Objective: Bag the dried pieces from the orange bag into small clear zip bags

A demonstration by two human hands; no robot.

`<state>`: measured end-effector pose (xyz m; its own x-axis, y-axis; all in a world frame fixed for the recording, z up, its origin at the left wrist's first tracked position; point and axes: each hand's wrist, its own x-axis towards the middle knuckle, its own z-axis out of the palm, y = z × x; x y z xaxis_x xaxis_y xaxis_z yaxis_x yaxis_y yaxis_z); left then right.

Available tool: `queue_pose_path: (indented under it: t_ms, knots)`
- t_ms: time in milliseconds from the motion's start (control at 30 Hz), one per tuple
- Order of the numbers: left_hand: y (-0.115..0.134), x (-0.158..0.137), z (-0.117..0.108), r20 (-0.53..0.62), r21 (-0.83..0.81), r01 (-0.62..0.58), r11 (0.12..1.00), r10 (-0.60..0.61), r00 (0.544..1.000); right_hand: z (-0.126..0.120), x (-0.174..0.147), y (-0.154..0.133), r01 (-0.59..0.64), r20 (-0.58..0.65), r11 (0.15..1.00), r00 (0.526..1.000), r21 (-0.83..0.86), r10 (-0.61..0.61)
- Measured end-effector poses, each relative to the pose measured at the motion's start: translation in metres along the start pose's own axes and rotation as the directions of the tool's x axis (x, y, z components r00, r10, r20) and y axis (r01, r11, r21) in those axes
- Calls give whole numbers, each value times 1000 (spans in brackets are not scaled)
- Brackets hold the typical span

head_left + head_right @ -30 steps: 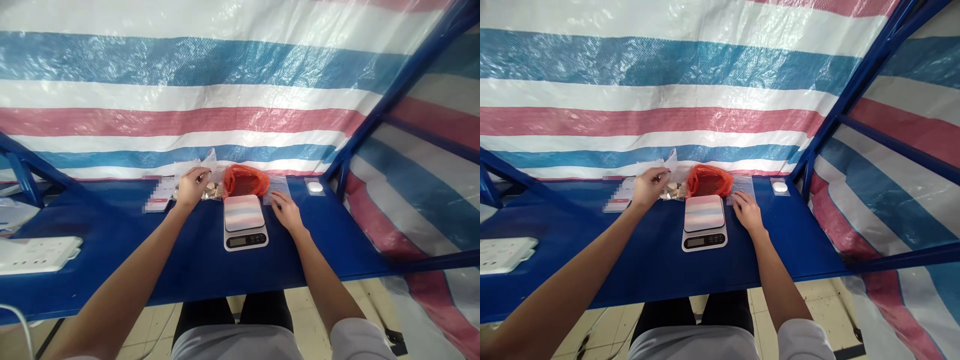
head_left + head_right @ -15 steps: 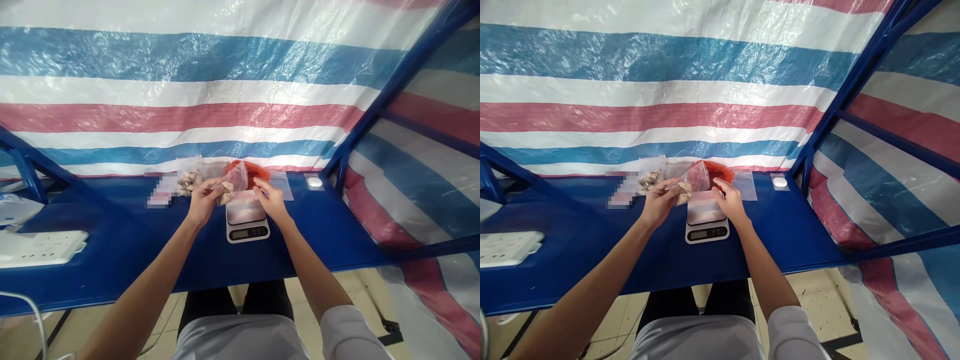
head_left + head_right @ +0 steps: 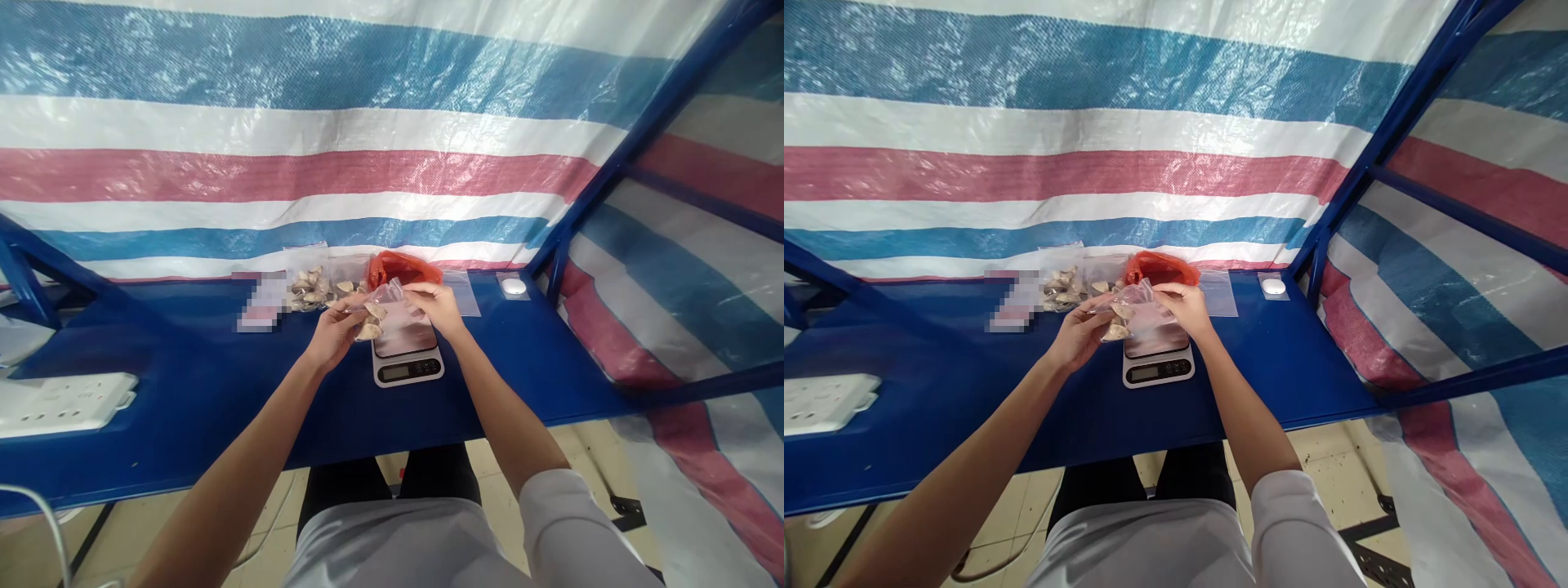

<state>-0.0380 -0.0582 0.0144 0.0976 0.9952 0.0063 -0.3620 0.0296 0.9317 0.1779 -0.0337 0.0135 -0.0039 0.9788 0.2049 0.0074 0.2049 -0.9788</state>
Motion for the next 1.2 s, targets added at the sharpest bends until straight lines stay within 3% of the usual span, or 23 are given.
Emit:
queue_pose_path:
  t_ms: [100,167,233,300,333,400,467,600,800,933,1067,1200]
  knots:
    - [-2,5,-12,-15,159,-71,985,74,997,2,4,5,-27,-24,999,999,-22,26]
    - [0,6,-19,-45,330,-190,925,217,975,3,7,8,-13,-38,999,999,-52,11]
    - [5,5,-22,-15,539,-333,773,404,915,3,10,11,17,-45,996,999,-91,-21]
    - [12,2,-19,123,731,-441,520,536,835,5,12,12,36,-50,993,998,-113,-42]
    - [16,1,-16,206,780,-483,398,566,799,6,13,12,35,-49,993,998,-114,-41]
    - [21,2,-5,361,794,-561,235,559,746,9,12,11,3,-54,995,999,-95,-8]
    - [23,7,6,435,784,-592,189,513,740,11,10,10,-63,-67,996,996,-64,58]
    - [17,21,24,444,782,-552,289,362,819,12,5,12,-164,-69,986,984,-3,163]
    - [8,36,33,321,807,-365,464,174,931,4,6,16,-31,-73,999,997,-22,29]
    - [1,43,30,239,767,-234,598,73,968,5,2,10,-102,-66,995,993,-1,102]
    - [-7,50,27,172,656,-99,748,-21,985,7,-4,1,-283,-17,959,959,13,283]
    - [-9,52,26,106,595,-8,804,-68,992,7,-6,-5,-292,11,956,956,26,292]
